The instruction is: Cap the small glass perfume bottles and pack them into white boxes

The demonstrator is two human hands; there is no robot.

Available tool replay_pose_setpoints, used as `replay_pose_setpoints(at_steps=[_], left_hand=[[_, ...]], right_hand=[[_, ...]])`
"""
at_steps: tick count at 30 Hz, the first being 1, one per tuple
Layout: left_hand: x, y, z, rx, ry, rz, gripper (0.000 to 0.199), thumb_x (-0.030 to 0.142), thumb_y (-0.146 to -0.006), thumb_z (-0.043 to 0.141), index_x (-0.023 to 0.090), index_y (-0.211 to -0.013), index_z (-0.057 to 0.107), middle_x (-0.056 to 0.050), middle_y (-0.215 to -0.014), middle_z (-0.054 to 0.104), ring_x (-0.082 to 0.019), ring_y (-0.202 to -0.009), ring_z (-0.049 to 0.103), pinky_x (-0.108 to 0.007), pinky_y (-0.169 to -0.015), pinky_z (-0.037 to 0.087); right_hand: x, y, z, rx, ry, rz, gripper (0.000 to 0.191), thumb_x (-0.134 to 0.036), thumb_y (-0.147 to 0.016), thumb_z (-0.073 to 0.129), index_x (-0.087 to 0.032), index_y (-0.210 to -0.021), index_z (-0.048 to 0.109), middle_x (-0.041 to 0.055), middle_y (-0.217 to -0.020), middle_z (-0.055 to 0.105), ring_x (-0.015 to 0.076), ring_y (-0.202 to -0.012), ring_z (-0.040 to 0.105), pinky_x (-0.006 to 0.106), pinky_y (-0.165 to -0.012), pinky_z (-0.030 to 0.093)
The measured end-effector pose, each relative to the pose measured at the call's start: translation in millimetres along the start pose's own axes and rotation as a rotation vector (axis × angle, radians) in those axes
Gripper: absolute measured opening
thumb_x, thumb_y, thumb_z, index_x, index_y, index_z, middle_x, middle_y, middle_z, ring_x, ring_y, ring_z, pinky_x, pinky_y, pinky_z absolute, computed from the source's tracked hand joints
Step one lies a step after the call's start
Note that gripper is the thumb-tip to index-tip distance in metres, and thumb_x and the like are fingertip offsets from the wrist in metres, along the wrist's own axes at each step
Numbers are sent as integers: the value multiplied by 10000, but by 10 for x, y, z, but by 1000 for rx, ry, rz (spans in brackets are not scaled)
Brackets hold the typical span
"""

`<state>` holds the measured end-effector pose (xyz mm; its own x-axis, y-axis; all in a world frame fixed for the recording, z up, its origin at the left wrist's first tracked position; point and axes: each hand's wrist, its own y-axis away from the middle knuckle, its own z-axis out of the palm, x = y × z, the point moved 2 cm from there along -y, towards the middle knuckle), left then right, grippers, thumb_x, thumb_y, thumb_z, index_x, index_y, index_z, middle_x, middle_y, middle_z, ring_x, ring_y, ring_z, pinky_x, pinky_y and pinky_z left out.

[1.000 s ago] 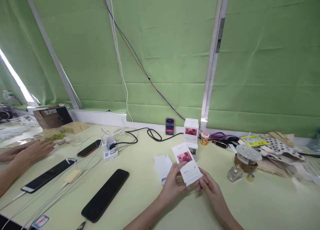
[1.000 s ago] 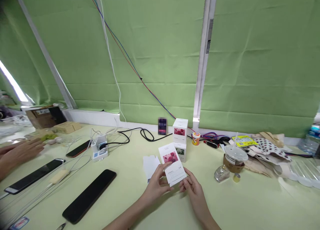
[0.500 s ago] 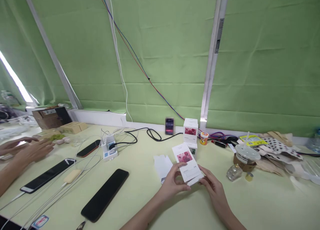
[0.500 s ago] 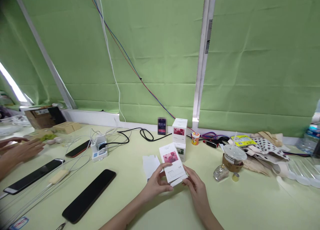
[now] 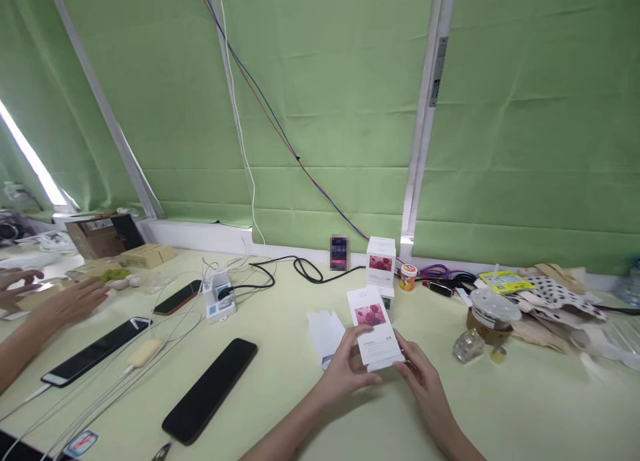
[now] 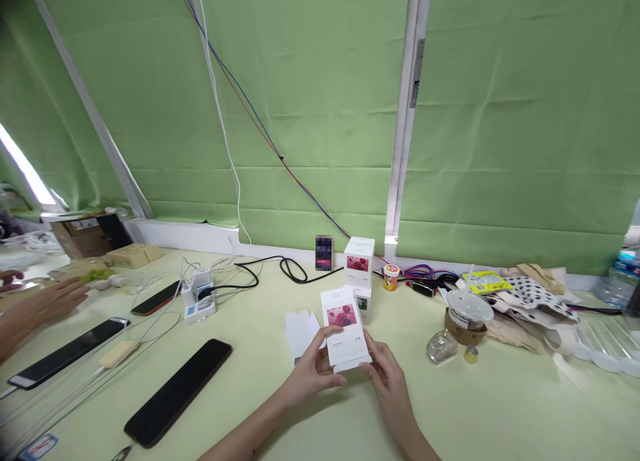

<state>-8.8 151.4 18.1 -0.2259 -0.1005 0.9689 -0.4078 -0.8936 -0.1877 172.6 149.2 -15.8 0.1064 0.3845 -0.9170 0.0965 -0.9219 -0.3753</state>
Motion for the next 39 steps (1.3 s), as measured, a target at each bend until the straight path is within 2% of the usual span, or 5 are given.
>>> replay_pose_setpoints(at_steps=[15, 24, 28, 35, 39], left_hand=[[45, 21, 23, -19, -2, -16, 571, 308, -760, 694, 271, -1261, 421, -107, -1196, 575, -229, -1031, 558, -353, -835, 484], [24, 0, -7, -25, -64, 64, 589, 401, -755, 686, 315, -1291, 458, -84, -1287, 429, -261, -1101, 515, -357, -876, 467], [5, -28, -68, 23, -158, 39, 478, 457, -841, 549, 312, -1294, 491, -67, -1130, 438, -248, -1073, 475, -353, -835, 482], [-111, -21, 38, 54, -65, 10, 422, 384, -753, 679, 272, -1151, 597, -53, -1070, 467, -173, -810, 567, -320, -710, 494], [-155, 19, 100, 63, -42, -20, 555, 341, -677, 758, 296, -1193, 559, -83, -1250, 452, -238, -966, 555, -335, -769, 496]], right_hand=[[-44, 16, 5, 44, -21, 5, 485, -380, -854, 550, -276, -1323, 479, 65, -1053, 617, 217, -1013, 588, 301, -842, 510], [-32, -16, 16, -3, -271, 42, 528, -365, -820, 609, -301, -1325, 470, 68, -1192, 584, 243, -1117, 563, 357, -924, 487], [-37, -14, 28, -7, -353, 70, 533, -362, -813, 620, -335, -1322, 463, 54, -1205, 558, 247, -1109, 563, 368, -891, 514], [-30, 4, -13, 98, -277, 94, 454, -438, -816, 588, -294, -1246, 566, 47, -989, 591, 220, -912, 604, 347, -770, 570], [-23, 29, -50, 189, -149, 70, 435, -462, -797, 599, -247, -1173, 637, 35, -826, 587, 183, -698, 596, 316, -655, 571]])
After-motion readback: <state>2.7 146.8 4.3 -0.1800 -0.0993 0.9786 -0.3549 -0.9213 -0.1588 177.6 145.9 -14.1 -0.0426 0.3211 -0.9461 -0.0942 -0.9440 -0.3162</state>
